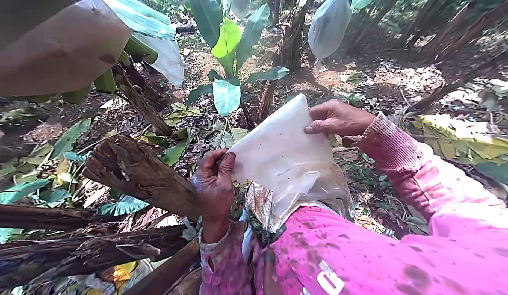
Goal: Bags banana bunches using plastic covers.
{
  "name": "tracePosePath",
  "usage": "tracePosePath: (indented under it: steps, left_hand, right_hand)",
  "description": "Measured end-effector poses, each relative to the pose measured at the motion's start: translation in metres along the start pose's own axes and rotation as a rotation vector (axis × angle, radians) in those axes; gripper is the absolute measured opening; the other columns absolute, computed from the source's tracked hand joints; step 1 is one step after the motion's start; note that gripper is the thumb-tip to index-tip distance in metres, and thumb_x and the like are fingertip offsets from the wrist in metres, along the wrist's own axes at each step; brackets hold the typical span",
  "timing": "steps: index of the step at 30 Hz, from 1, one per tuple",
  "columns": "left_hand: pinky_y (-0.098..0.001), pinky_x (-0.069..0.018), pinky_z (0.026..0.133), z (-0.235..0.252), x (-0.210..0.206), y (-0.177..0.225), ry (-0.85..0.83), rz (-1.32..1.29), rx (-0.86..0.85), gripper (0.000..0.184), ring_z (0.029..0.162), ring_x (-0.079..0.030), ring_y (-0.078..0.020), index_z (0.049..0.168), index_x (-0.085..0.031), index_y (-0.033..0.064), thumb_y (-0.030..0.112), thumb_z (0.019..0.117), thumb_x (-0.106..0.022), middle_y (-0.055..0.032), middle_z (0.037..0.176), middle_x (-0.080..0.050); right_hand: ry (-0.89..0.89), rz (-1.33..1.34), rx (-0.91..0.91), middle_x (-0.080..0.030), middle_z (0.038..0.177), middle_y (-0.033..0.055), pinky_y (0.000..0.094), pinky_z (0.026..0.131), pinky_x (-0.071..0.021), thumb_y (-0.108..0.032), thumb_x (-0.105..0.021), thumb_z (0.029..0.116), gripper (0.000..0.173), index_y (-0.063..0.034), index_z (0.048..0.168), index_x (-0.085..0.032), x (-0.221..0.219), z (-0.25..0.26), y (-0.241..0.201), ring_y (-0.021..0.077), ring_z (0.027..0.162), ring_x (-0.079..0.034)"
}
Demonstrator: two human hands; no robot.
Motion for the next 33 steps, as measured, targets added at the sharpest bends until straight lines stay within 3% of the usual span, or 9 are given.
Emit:
tracePosePath:
  steps: [6,12,14,16,18,21,24,29,33]
  left_hand:
    - [-0.0216,-0.0599,0.075,0.022,0.015,0.014,0.055,0.079,-0.05,0.011,0.08,-0.068,-0.0036,0.109,-0.069,0.0078,0.011,0.0987,-0.067,0.0051,0.094,-0.071]
    - [-0.0241,-0.0607,0.079,0.036,0.015,0.023,0.073,0.122,-0.11,0.014,0.088,-0.069,-0.0068,0.111,-0.071,0.0046,0.01,0.0984,-0.068,0.0001,0.103,-0.071]
    - [-0.0284,-0.0597,0.088,0.033,0.011,0.039,0.182,0.345,-0.21,0.023,0.103,-0.068,-0.0114,0.119,-0.071,0.0068,0.015,0.0974,-0.071,-0.0043,0.118,-0.068]
    - [-0.0396,-0.0539,0.1,0.018,-0.004,0.067,0.237,0.585,-0.343,0.045,0.125,-0.058,-0.0249,0.136,-0.062,0.0056,0.022,0.0958,-0.072,-0.0163,0.138,-0.057]
    - [-0.0439,-0.0488,0.105,-0.008,-0.043,0.075,-0.004,0.467,-0.393,0.046,0.13,-0.052,-0.0269,0.136,-0.062,0.0091,0.027,0.0949,-0.073,-0.015,0.139,-0.054]
    - [-0.0523,-0.0452,0.11,-0.067,-0.129,0.02,-0.85,0.231,-0.063,0.046,0.134,-0.053,-0.0275,0.136,-0.068,0.0233,0.049,0.097,-0.064,-0.0083,0.146,-0.057]
    - [-0.0552,-0.033,0.119,-0.11,-0.152,-0.017,-1.391,0.224,0.166,0.049,0.144,-0.044,-0.0324,0.141,-0.064,0.0177,0.048,0.106,-0.047,-0.013,0.151,-0.054]
    - [-0.0615,-0.0323,0.118,-0.112,-0.138,-0.084,-1.52,0.391,0.551,0.065,0.143,-0.047,-0.0337,0.149,-0.052,0.01,0.054,0.1092,-0.027,-0.0182,0.151,-0.053]
    - [-0.0637,-0.0377,0.113,-0.1,-0.129,-0.093,-1.449,0.457,0.558,0.064,0.134,-0.055,-0.0386,0.144,-0.056,0.0041,0.053,0.1075,-0.038,-0.0241,0.14,-0.06]
  right_hand:
    - [-0.052,0.103,0.111,-0.067,0.066,0.005,0.0253,0.052,-0.0544,-0.01,-0.07,0.0943,0.014,-0.0027,0.082,-0.07,-0.004,-0.006,-0.005,0.0102,0.054,-0.062]
    - [-0.021,0.313,0.258,-0.074,0.087,0.0007,0.0269,0.07,-0.0612,-0.006,-0.069,0.0918,0.007,-0.0067,0.099,-0.071,0.014,0.007,-0.02,0.0079,0.076,-0.07]
    - [-0.049,0.26,0.278,-0.075,0.087,0.0022,0.0289,0.07,-0.063,-0.002,-0.066,0.0933,0.012,-0.0029,0.103,-0.073,0.012,0.006,-0.027,0.0096,0.075,-0.071]
    - [0.029,0.289,0.28,-0.075,0.079,0.0028,0.0304,0.06,-0.0632,-0.002,-0.065,0.0945,0.01,-0.0026,0.1,-0.073,0.018,0.008,-0.028,0.0113,0.064,-0.071]
    - [0.176,0.361,0.281,-0.073,0.074,0.003,0.03,0.052,-0.0607,-0.005,-0.068,0.0938,0.003,-0.0043,0.095,-0.071,0.032,0.013,-0.023,0.0116,0.057,-0.069]
    - [0.381,0.397,0.284,-0.069,0.071,-0.0019,0.0244,0.051,-0.0571,-0.007,-0.069,0.0925,0.002,-0.0086,0.091,-0.068,0.049,0.021,-0.017,0.0066,0.055,-0.064]
    - [0.536,0.407,0.318,-0.066,0.07,-0.0051,0.0213,0.052,-0.0551,-0.009,-0.067,0.0959,0.008,-0.0117,0.088,-0.066,0.066,0.037,-0.022,0.0032,0.056,-0.061]
    - [0.695,0.395,0.414,-0.068,0.075,-0.0088,0.0201,0.061,-0.0576,-0.015,-0.058,0.1031,0.014,-0.0153,0.093,-0.066,0.098,0.039,-0.058,0.0007,0.064,-0.064]
    - [0.605,0.3,0.488,-0.07,0.081,-0.0075,0.0237,0.067,-0.0602,-0.02,-0.065,0.0985,0.006,-0.0156,0.1,-0.067,0.098,0.031,-0.106,0.0028,0.07,-0.067]
Point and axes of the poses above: each hand's wrist, its own z-axis towards the middle knuckle, its own x-axis out of the back of the hand, y = z × x, the point moved 6 cm from there along z, towards the middle knuckle
